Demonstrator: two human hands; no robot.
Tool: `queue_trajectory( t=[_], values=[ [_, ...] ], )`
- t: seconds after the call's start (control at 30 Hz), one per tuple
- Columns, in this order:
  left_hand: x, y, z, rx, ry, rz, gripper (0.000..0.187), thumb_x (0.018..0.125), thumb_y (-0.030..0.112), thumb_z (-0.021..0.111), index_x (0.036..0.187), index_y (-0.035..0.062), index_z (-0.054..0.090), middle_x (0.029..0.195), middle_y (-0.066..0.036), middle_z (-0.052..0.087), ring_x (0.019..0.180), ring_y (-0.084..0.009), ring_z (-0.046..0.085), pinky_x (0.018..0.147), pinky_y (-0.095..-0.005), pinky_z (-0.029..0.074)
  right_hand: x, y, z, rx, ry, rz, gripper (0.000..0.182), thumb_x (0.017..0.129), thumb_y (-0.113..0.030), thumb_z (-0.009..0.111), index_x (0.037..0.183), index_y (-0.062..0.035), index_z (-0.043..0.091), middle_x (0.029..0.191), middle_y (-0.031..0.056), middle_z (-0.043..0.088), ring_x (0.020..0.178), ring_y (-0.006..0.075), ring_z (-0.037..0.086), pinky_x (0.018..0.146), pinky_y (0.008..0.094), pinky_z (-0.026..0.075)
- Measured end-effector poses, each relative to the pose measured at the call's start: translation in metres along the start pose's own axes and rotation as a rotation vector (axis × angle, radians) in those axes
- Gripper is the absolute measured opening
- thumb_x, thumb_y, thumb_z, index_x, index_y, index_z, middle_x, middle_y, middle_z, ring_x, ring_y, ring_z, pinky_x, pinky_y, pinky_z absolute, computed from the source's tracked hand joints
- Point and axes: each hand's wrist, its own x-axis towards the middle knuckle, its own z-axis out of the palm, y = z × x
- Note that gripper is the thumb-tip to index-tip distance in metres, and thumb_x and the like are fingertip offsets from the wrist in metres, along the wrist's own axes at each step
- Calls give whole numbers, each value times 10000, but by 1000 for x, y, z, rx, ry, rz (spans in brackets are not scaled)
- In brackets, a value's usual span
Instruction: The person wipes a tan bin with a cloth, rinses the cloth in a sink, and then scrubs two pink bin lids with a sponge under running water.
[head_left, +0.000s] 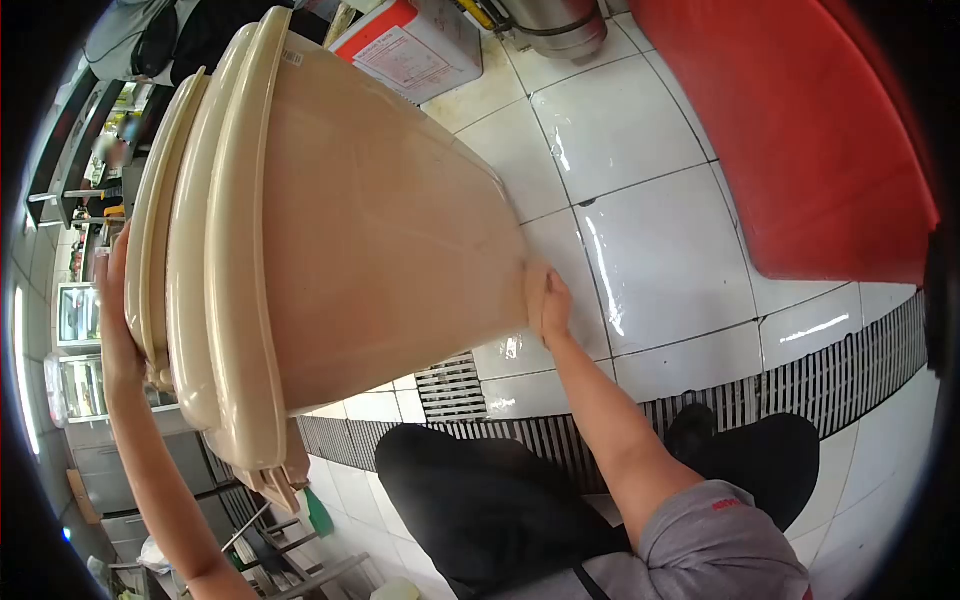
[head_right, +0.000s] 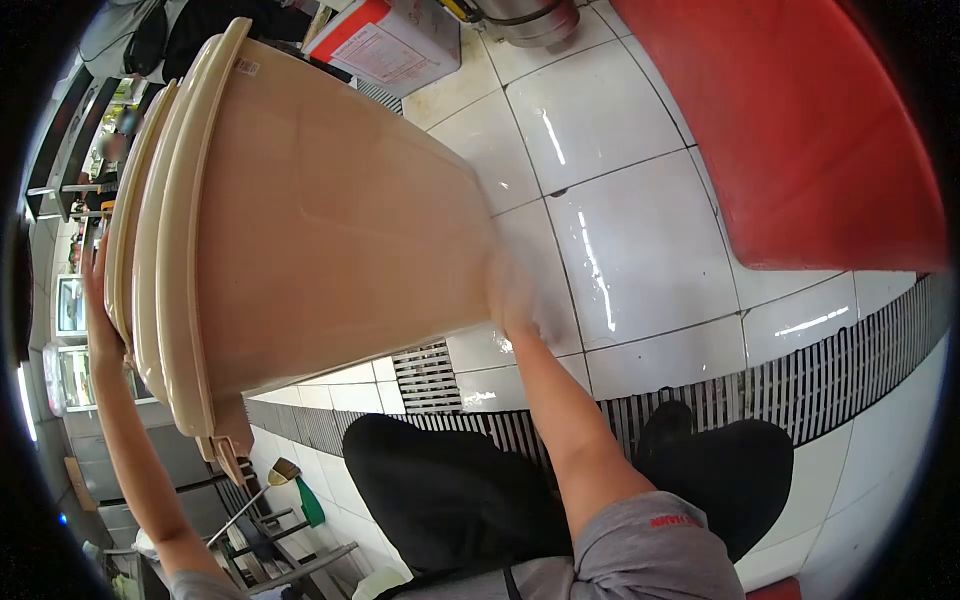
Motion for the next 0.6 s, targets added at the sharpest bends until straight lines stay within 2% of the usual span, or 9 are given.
queue_trajectory(
  t=[0.1, 0.17, 0.23, 0.3, 0.37, 0.43, 0.47, 0.53, 0.6],
  values=[
    [-1, 9, 7, -44, -114, -103, 534, 852, 418, 450, 1162, -16, 466, 1055, -90, 548, 933, -134, 524, 818, -240, 399, -15, 39, 18, -163, 127, -490, 299, 934, -253, 334, 1042, -42, 515, 957, 5, 560, 898, 127, 519, 750, 256, 429],
    [-12, 6, 22, 360, -88, 212, 470, 862, 393, 428, 1057, -26, 513, 917, -68, 566, 819, -122, 528, 743, -226, 407, -33, 42, 43, -406, -98, -561, 102, 883, -84, 456, 810, -46, 515, 724, -36, 469, 631, 64, 449, 548, 207, 395],
    [-10, 2, 13, 405, -116, 276, 460, 862, 390, 423, 1027, -27, 523, 883, -66, 562, 793, -114, 520, 713, -215, 397, -76, 27, 105, -987, -212, -1171, 100, 704, 4, 501, 648, -52, 440, 609, 39, 423, 497, 161, 379, 457, 290, 282],
    [6, -4, -12, 469, -91, 298, 473, 847, 423, 436, 957, -23, 548, 806, -53, 557, 722, -100, 496, 635, -197, 372, -137, -1, 168, -980, -380, -1402, 179, 545, -138, 594, 647, -62, 466, 637, 85, 429, 506, 240, 417, 470, 362, 298],
    [72, 23, -99, 978, 42, 105, 523, 835, 465, 443, 979, -24, 556, 780, -34, 548, 697, -93, 486, 619, -191, 355, -145, 6, 175, -795, -648, -1302, 195, 531, -129, 587, 699, -75, 504, 630, 96, 430, 577, 250, 490, 544, 339, 384],
    [127, 47, -74, 895, 142, 331, 513, 871, 482, 351, 1151, 89, 525, 1060, -90, 568, 983, -173, 520, 848, -281, 364, -108, 17, 149, -1003, -557, -1298, 248, 553, -123, 658, 766, -83, 538, 708, 121, 516, 656, 297, 533, 562, 376, 446],
    [132, 47, -26, 672, 70, 275, 565, 855, 525, 349, 1253, 135, 443, 1218, -83, 489, 1130, -201, 433, 921, -354, 316, -88, 11, 135, -1119, -512, -933, 142, 689, -128, 604, 807, -70, 550, 741, 95, 560, 673, 274, 550, 599, 348, 453],
    [147, 50, 35, 862, -78, -200, 774, 744, 660, 414, 1316, 143, 349, 1314, -140, 378, 1230, -268, 312, 988, -415, 230, -30, 32, 86, -419, -271, -136, 100, 827, -127, 493, 851, -50, 553, 819, 48, 588, 737, 226, 563, 655, 305, 446],
    [155, 31, 91, 1159, 104, -88, 871, 701, 731, 365, 1191, 20, 483, 1196, -281, 445, 1160, -355, 401, 975, -379, 277, 0, 43, 34, -141, -29, -87, 159, 890, -141, 425, 865, -47, 550, 878, 15, 579, 776, 157, 545, 687, 258, 426]
  ],
)
